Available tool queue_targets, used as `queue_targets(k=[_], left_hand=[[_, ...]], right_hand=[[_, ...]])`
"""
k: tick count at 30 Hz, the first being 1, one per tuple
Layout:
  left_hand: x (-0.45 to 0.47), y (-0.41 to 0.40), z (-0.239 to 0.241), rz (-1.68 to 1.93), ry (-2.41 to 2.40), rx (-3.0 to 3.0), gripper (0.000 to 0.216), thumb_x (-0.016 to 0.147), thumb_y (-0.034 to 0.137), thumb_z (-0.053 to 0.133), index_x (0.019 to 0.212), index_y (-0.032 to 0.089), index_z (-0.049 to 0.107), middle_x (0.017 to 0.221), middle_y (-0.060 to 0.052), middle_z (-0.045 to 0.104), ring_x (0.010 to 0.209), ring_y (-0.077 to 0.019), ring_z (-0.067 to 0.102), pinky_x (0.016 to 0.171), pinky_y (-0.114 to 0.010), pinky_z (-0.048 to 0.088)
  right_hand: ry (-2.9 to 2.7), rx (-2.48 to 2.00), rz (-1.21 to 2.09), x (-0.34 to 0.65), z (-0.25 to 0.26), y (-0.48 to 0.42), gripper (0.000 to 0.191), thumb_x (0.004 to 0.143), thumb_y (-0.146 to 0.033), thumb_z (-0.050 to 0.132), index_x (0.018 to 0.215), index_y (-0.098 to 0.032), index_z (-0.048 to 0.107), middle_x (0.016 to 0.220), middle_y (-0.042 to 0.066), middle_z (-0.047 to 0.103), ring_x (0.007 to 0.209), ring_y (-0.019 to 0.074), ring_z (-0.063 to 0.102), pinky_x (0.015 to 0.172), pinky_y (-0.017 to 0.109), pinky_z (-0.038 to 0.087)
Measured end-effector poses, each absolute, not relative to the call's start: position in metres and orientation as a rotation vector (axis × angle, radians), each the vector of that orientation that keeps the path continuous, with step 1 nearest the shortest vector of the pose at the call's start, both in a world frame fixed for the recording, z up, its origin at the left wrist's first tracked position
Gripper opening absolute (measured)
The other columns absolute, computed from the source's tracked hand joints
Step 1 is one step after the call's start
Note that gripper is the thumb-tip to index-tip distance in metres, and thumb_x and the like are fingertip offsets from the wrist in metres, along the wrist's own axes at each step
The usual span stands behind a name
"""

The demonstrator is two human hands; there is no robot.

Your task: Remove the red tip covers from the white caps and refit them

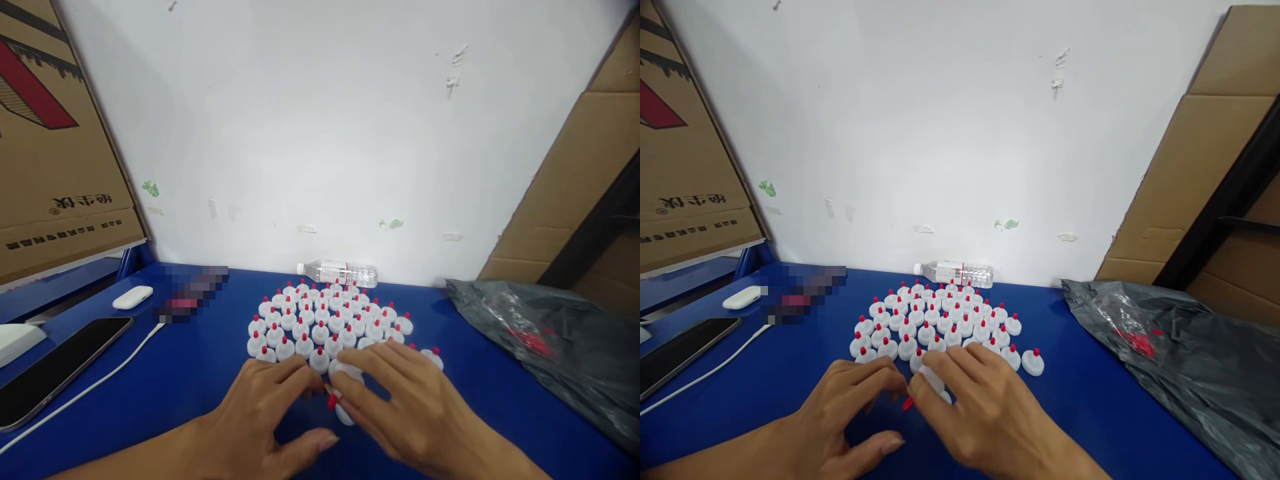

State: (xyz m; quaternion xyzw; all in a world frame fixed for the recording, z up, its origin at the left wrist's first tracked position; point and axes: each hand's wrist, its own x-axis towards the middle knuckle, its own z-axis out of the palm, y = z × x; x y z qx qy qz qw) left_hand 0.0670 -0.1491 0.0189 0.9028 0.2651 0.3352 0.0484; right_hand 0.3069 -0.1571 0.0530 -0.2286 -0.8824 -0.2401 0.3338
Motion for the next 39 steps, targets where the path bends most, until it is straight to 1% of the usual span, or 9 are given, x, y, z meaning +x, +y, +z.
queue_targets(k=[3, 7, 11, 15, 22, 26, 31, 36, 39], left_hand=[[0.069, -0.15, 0.02, 0.979, 0.767, 2.779, 0.008, 0.103, 0.029, 0.048, 0.102, 0.023, 0.053, 0.084, 0.0, 0.065, 0.068, -0.0154, 0.062, 0.062, -0.029, 0.042], [0.07, -0.15, 0.024, 0.912, 0.737, 2.773, 0.014, 0.102, 0.016, 0.04, 0.099, 0.022, 0.052, 0.082, 0.0, 0.063, 0.068, -0.0148, 0.06, 0.062, -0.029, 0.041], [0.07, -0.149, 0.026, 0.918, 0.729, 2.783, 0.008, 0.103, 0.021, 0.043, 0.102, 0.022, 0.051, 0.085, 0.0, 0.065, 0.069, -0.0147, 0.063, 0.062, -0.029, 0.042], [0.07, -0.146, 0.024, 0.913, 0.658, 2.928, 0.025, 0.111, 0.033, 0.035, 0.094, 0.022, 0.049, 0.077, 0.001, 0.064, 0.062, -0.0137, 0.06, 0.057, -0.029, 0.04], [0.074, -0.149, 0.025, 0.977, 0.542, 2.802, 0.034, 0.111, 0.027, 0.026, 0.082, 0.022, 0.045, 0.068, 0.002, 0.055, 0.054, -0.0121, 0.05, 0.053, -0.028, 0.039], [0.071, -0.15, 0.03, 1.068, 0.747, 2.599, 0.037, 0.112, 0.027, 0.024, 0.08, 0.023, 0.042, 0.068, 0.004, 0.053, 0.059, -0.0115, 0.052, 0.061, -0.024, 0.043], [0.064, -0.136, 0.033, 0.938, 0.723, 2.697, 0.031, 0.106, 0.017, 0.032, 0.076, 0.023, 0.036, 0.063, 0.006, 0.045, 0.052, -0.0113, 0.041, 0.056, -0.028, 0.034], [0.066, -0.14, 0.031, 0.892, 0.815, 2.719, 0.01, 0.095, 0.015, 0.044, 0.09, 0.023, 0.047, 0.074, 0.004, 0.056, 0.058, -0.012, 0.051, 0.06, -0.028, 0.036], [0.069, -0.142, 0.029, 0.907, 0.847, 2.74, 0.014, 0.094, 0.013, 0.046, 0.101, 0.023, 0.052, 0.083, 0.002, 0.061, 0.065, -0.0134, 0.058, 0.061, -0.028, 0.038]], right_hand=[[-2.307, -0.573, -0.67, 0.299, 0.052, -0.161, 0.02, 0.1, -0.015, 0.05, 0.099, -0.014, 0.071, 0.094, 0.008, 0.076, 0.074, 0.0166, 0.068, 0.061, 0.032, 0.052], [-2.334, -0.558, -0.675, 0.299, 0.051, -0.162, 0.019, 0.102, -0.027, 0.057, 0.1, -0.013, 0.071, 0.085, 0.005, 0.072, 0.067, 0.0149, 0.062, 0.056, 0.032, 0.047], [-2.364, -0.525, -0.628, 0.3, 0.053, -0.163, 0.024, 0.101, -0.034, 0.061, 0.097, -0.013, 0.071, 0.076, 0.002, 0.068, 0.062, 0.0143, 0.059, 0.053, 0.033, 0.043], [-2.37, -0.499, -0.643, 0.298, 0.053, -0.165, 0.023, 0.1, -0.031, 0.061, 0.089, -0.014, 0.071, 0.073, 0.0, 0.066, 0.059, 0.0128, 0.056, 0.049, 0.033, 0.04], [-2.347, -0.528, -0.633, 0.294, 0.055, -0.167, 0.019, 0.1, -0.027, 0.061, 0.088, -0.016, 0.071, 0.072, 0.0, 0.068, 0.056, 0.0117, 0.057, 0.048, 0.032, 0.041], [-2.241, -0.51, -0.817, 0.315, 0.056, -0.159, 0.007, 0.095, -0.019, 0.068, 0.101, -0.016, 0.072, 0.09, 0.002, 0.078, 0.065, 0.0114, 0.066, 0.053, 0.029, 0.047], [-2.102, -0.739, -0.919, 0.35, 0.06, -0.136, 0.01, 0.096, -0.017, 0.068, 0.104, -0.021, 0.069, 0.097, 0.003, 0.079, 0.074, 0.0145, 0.071, 0.068, 0.029, 0.051], [-2.292, -0.761, -0.57, 0.351, 0.06, -0.128, 0.005, 0.101, -0.022, 0.061, 0.101, -0.018, 0.065, 0.096, 0.003, 0.076, 0.085, 0.0163, 0.071, 0.078, 0.029, 0.051], [-2.392, -0.812, -0.416, 0.346, 0.058, -0.127, 0.013, 0.103, -0.027, 0.058, 0.096, -0.018, 0.063, 0.092, 0.004, 0.073, 0.09, 0.0186, 0.068, 0.078, 0.031, 0.05]])
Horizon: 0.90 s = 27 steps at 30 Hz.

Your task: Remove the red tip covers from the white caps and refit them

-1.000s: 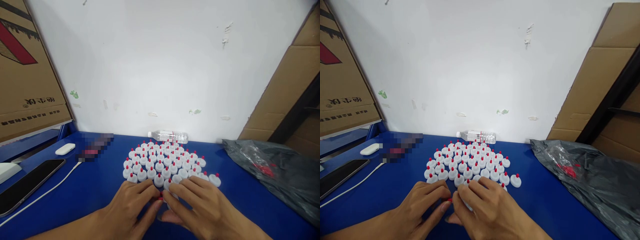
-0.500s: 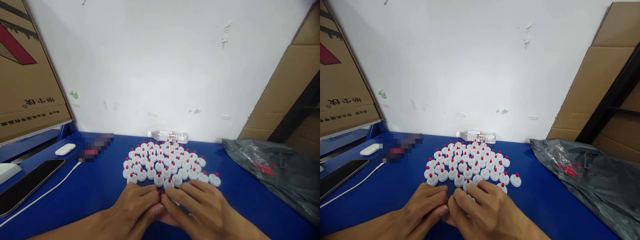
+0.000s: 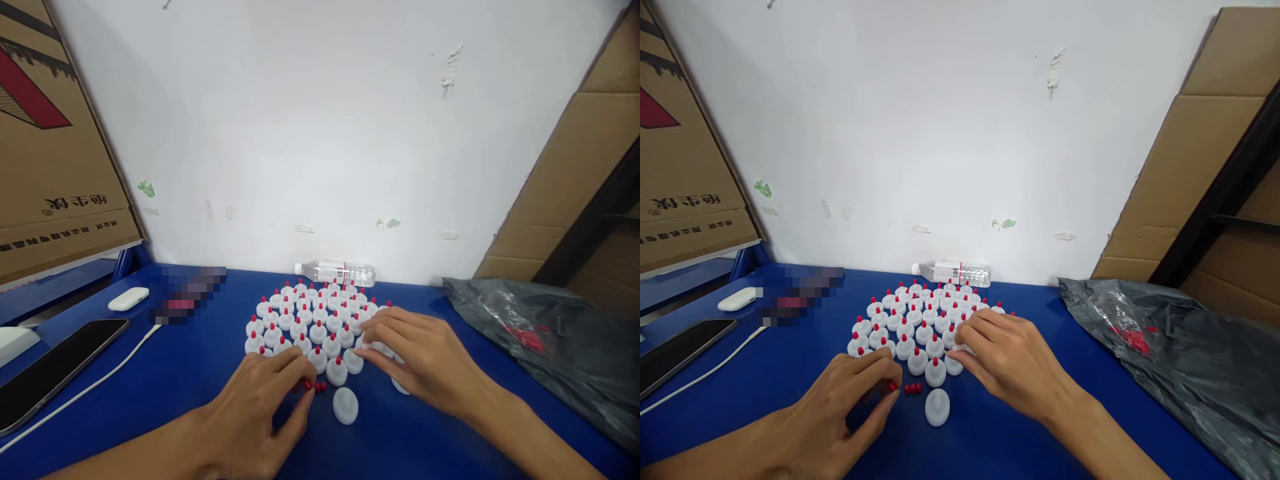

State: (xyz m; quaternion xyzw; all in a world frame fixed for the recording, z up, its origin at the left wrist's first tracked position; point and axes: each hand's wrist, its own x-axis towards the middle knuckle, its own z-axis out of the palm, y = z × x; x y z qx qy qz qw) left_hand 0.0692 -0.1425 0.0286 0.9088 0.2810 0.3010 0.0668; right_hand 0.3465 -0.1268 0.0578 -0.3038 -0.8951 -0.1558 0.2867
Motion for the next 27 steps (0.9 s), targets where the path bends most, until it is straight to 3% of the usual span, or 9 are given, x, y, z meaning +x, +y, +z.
queue_targets(k=[4, 8, 15, 27], left_hand=[[0.07, -0.135, 0.024, 0.86, 0.917, 2.752, 0.019, 0.099, 0.013, 0.047, 0.109, 0.025, 0.057, 0.096, 0.0, 0.066, 0.071, -0.0141, 0.063, 0.059, -0.026, 0.04], [0.065, -0.126, 0.018, 0.873, 0.927, 2.833, 0.021, 0.104, 0.016, 0.049, 0.115, 0.028, 0.061, 0.101, 0.001, 0.069, 0.072, -0.0133, 0.068, 0.057, -0.024, 0.042], [0.06, -0.124, 0.018, 0.726, 0.966, 2.986, 0.045, 0.092, -0.001, 0.046, 0.12, 0.031, 0.062, 0.109, 0.003, 0.073, 0.065, -0.0139, 0.07, 0.054, -0.024, 0.04], [0.065, -0.13, 0.021, 0.526, 1.103, 2.879, 0.031, 0.1, 0.011, 0.044, 0.113, 0.029, 0.065, 0.108, 0.001, 0.07, 0.077, -0.0188, 0.071, 0.058, -0.028, 0.041]], right_hand=[[-2.433, -0.854, -0.35, 0.344, 0.055, -0.128, 0.012, 0.101, -0.026, 0.058, 0.092, -0.019, 0.062, 0.096, 0.005, 0.069, 0.093, 0.0211, 0.062, 0.084, 0.037, 0.045], [-2.454, -0.885, -0.288, 0.343, 0.054, -0.13, 0.018, 0.101, -0.026, 0.055, 0.085, -0.02, 0.061, 0.08, 0.0, 0.061, 0.08, 0.0182, 0.054, 0.088, 0.04, 0.04], [-2.549, -0.986, -0.113, 0.342, 0.053, -0.13, 0.023, 0.099, -0.025, 0.054, 0.077, -0.021, 0.059, 0.07, -0.002, 0.059, 0.072, 0.0157, 0.051, 0.096, 0.041, 0.035], [-2.638, -1.055, -0.293, 0.345, 0.053, -0.128, 0.028, 0.099, -0.025, 0.051, 0.071, -0.021, 0.055, 0.066, -0.001, 0.058, 0.071, 0.0171, 0.052, 0.096, 0.044, 0.034]])
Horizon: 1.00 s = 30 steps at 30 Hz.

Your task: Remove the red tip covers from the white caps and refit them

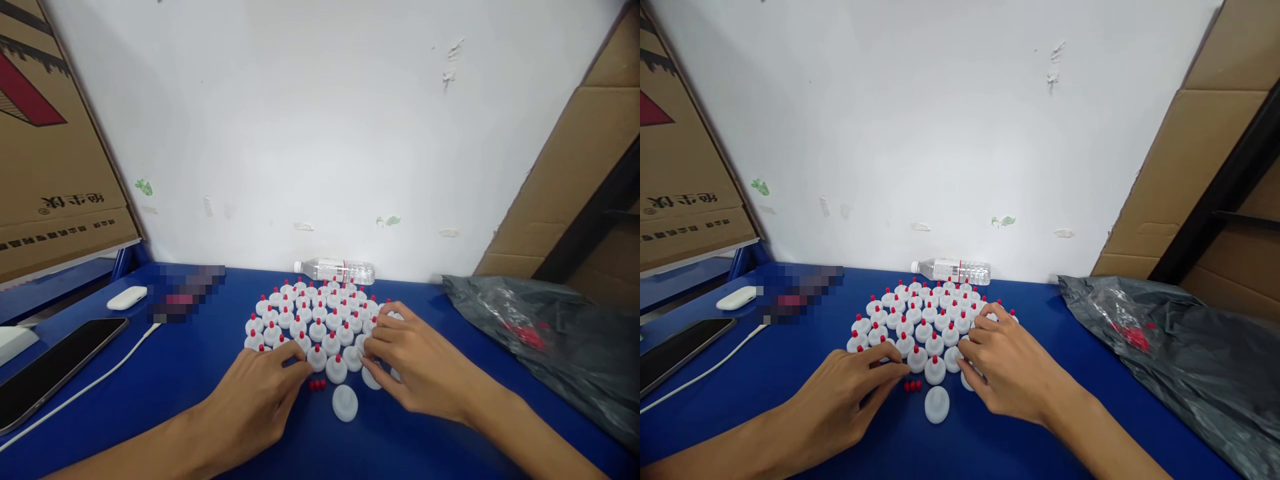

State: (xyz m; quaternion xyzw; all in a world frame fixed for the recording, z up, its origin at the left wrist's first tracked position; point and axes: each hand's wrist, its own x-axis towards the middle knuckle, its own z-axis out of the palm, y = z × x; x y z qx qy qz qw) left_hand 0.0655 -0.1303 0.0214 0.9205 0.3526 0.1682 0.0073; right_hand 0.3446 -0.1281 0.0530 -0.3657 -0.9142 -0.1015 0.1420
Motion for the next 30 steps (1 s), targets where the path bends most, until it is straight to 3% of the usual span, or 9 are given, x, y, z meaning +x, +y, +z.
queue_targets(k=[5, 10, 15, 21, 25, 30], left_hand=[[0.067, -0.135, 0.023, 0.422, 1.129, 2.884, 0.033, 0.1, 0.012, 0.043, 0.124, 0.03, 0.057, 0.108, -0.001, 0.068, 0.083, -0.0206, 0.071, 0.061, -0.029, 0.043], [0.069, -0.14, 0.026, 0.374, 1.138, 2.857, 0.037, 0.101, 0.015, 0.043, 0.132, 0.033, 0.047, 0.108, 0.0, 0.067, 0.085, -0.0222, 0.071, 0.065, -0.032, 0.045], [0.071, -0.141, 0.026, 0.339, 1.133, 2.825, 0.033, 0.101, 0.017, 0.044, 0.128, 0.035, 0.048, 0.107, 0.002, 0.067, 0.085, -0.0228, 0.07, 0.064, -0.033, 0.044], [0.071, -0.14, 0.025, 0.297, 1.13, 2.795, 0.034, 0.1, 0.017, 0.045, 0.128, 0.035, 0.049, 0.108, 0.002, 0.066, 0.087, -0.0224, 0.07, 0.066, -0.033, 0.046], [0.071, -0.141, 0.026, 0.301, 1.126, 2.793, 0.033, 0.099, 0.016, 0.046, 0.126, 0.034, 0.051, 0.108, 0.001, 0.066, 0.086, -0.0212, 0.07, 0.066, -0.033, 0.046], [0.072, -0.143, 0.029, 0.392, 1.124, 2.839, 0.031, 0.096, 0.017, 0.047, 0.124, 0.029, 0.051, 0.107, -0.002, 0.066, 0.084, -0.0225, 0.07, 0.064, -0.034, 0.048]], right_hand=[[-2.61, -1.014, -0.257, 0.346, 0.053, -0.129, 0.021, 0.1, -0.027, 0.052, 0.084, -0.022, 0.064, 0.076, -0.001, 0.062, 0.075, 0.0173, 0.055, 0.098, 0.044, 0.034], [-2.579, -0.952, -0.11, 0.34, 0.054, -0.134, 0.015, 0.102, -0.031, 0.053, 0.102, -0.024, 0.067, 0.093, 0.002, 0.067, 0.091, 0.0199, 0.059, 0.096, 0.041, 0.036], [-2.638, -0.937, 0.027, 0.332, 0.054, -0.14, 0.022, 0.102, -0.04, 0.054, 0.115, -0.027, 0.065, 0.106, 0.002, 0.069, 0.1, 0.021, 0.06, 0.1, 0.042, 0.035], [-2.709, -0.916, 0.088, 0.328, 0.051, -0.143, 0.034, 0.106, -0.046, 0.043, 0.126, -0.027, 0.063, 0.116, 0.004, 0.071, 0.108, 0.0239, 0.06, 0.106, 0.047, 0.031], [-2.707, -0.892, 0.088, 0.327, 0.047, -0.144, 0.037, 0.106, -0.047, 0.042, 0.125, -0.025, 0.065, 0.111, 0.004, 0.074, 0.101, 0.0233, 0.062, 0.104, 0.047, 0.033], [-2.561, -0.786, -0.083, 0.327, 0.043, -0.142, 0.031, 0.102, -0.047, 0.053, 0.113, -0.022, 0.067, 0.104, 0.004, 0.075, 0.097, 0.0226, 0.065, 0.1, 0.045, 0.038]])
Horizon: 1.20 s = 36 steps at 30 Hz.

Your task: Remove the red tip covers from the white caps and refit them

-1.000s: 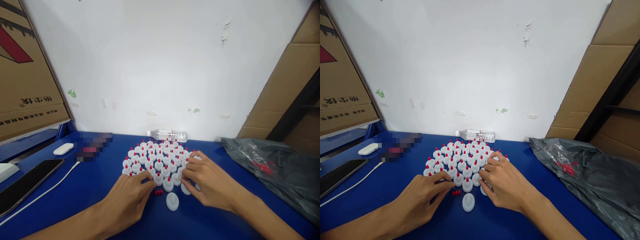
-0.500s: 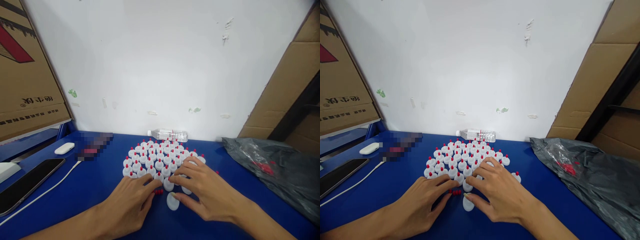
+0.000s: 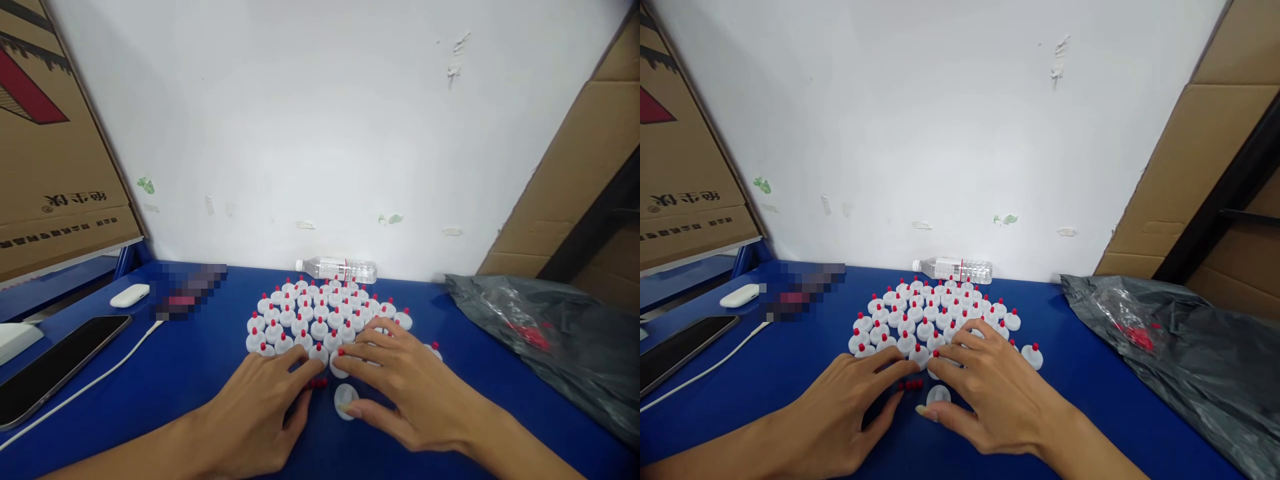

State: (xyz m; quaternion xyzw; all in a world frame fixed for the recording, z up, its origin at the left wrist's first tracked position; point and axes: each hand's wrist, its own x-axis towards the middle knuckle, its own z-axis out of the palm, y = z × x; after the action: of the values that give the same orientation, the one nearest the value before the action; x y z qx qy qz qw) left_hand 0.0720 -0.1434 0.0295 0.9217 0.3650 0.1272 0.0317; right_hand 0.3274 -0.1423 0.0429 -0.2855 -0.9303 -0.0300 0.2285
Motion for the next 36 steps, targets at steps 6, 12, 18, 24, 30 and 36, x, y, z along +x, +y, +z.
queue_targets(k=[6, 12, 18, 24, 30, 36], left_hand=[[0.071, -0.145, 0.027, 0.763, 1.061, 2.881, 0.033, 0.1, 0.022, 0.046, 0.132, 0.029, 0.046, 0.115, -0.004, 0.068, 0.086, -0.0213, 0.073, 0.064, -0.033, 0.051], [0.07, -0.146, 0.026, 0.937, 1.005, 2.903, 0.027, 0.105, 0.034, 0.044, 0.13, 0.026, 0.044, 0.112, -0.005, 0.07, 0.088, -0.0199, 0.074, 0.064, -0.03, 0.05], [0.07, -0.144, 0.028, 0.805, 0.877, 3.049, 0.022, 0.111, 0.03, 0.03, 0.102, 0.023, 0.048, 0.087, 0.0, 0.065, 0.062, -0.015, 0.064, 0.053, -0.028, 0.041], [0.068, -0.146, 0.036, 0.768, 0.68, 2.933, 0.019, 0.103, 0.015, 0.034, 0.088, 0.023, 0.043, 0.077, 0.001, 0.058, 0.059, -0.0151, 0.053, 0.054, -0.031, 0.036], [0.06, -0.147, 0.04, 0.986, 0.613, 2.729, 0.026, 0.1, 0.008, 0.033, 0.078, 0.023, 0.038, 0.064, 0.003, 0.048, 0.053, -0.0128, 0.046, 0.056, -0.032, 0.035], [0.061, -0.146, 0.035, 0.926, 0.64, 2.887, 0.021, 0.092, 0.009, 0.041, 0.078, 0.024, 0.036, 0.062, 0.004, 0.045, 0.05, -0.0145, 0.039, 0.052, -0.035, 0.027]], right_hand=[[-2.412, -0.658, -0.347, 0.324, 0.045, -0.143, 0.014, 0.099, -0.029, 0.062, 0.108, -0.018, 0.064, 0.096, 0.004, 0.071, 0.084, 0.019, 0.065, 0.082, 0.037, 0.046], [-2.44, -0.538, -0.441, 0.309, 0.042, -0.15, 0.015, 0.103, -0.017, 0.051, 0.11, -0.018, 0.064, 0.104, 0.004, 0.074, 0.093, 0.0179, 0.069, 0.078, 0.032, 0.05], [-2.335, -0.441, -0.484, 0.3, 0.041, -0.154, 0.017, 0.101, -0.012, 0.053, 0.091, -0.019, 0.064, 0.097, 0.001, 0.078, 0.092, 0.0141, 0.07, 0.079, 0.029, 0.052], [-2.337, -0.412, -0.565, 0.298, 0.046, -0.159, 0.027, 0.102, -0.012, 0.047, 0.086, -0.021, 0.066, 0.098, 0.0, 0.079, 0.094, 0.0151, 0.072, 0.077, 0.029, 0.055], [-2.356, -0.466, -0.648, 0.326, 0.05, -0.14, 0.02, 0.1, -0.012, 0.051, 0.099, -0.021, 0.069, 0.111, 0.005, 0.078, 0.115, 0.0196, 0.069, 0.083, 0.03, 0.057], [-2.336, -0.738, -0.475, 0.351, 0.05, -0.121, 0.014, 0.101, -0.021, 0.058, 0.113, -0.017, 0.065, 0.108, 0.009, 0.074, 0.1, 0.0197, 0.071, 0.088, 0.036, 0.056]])
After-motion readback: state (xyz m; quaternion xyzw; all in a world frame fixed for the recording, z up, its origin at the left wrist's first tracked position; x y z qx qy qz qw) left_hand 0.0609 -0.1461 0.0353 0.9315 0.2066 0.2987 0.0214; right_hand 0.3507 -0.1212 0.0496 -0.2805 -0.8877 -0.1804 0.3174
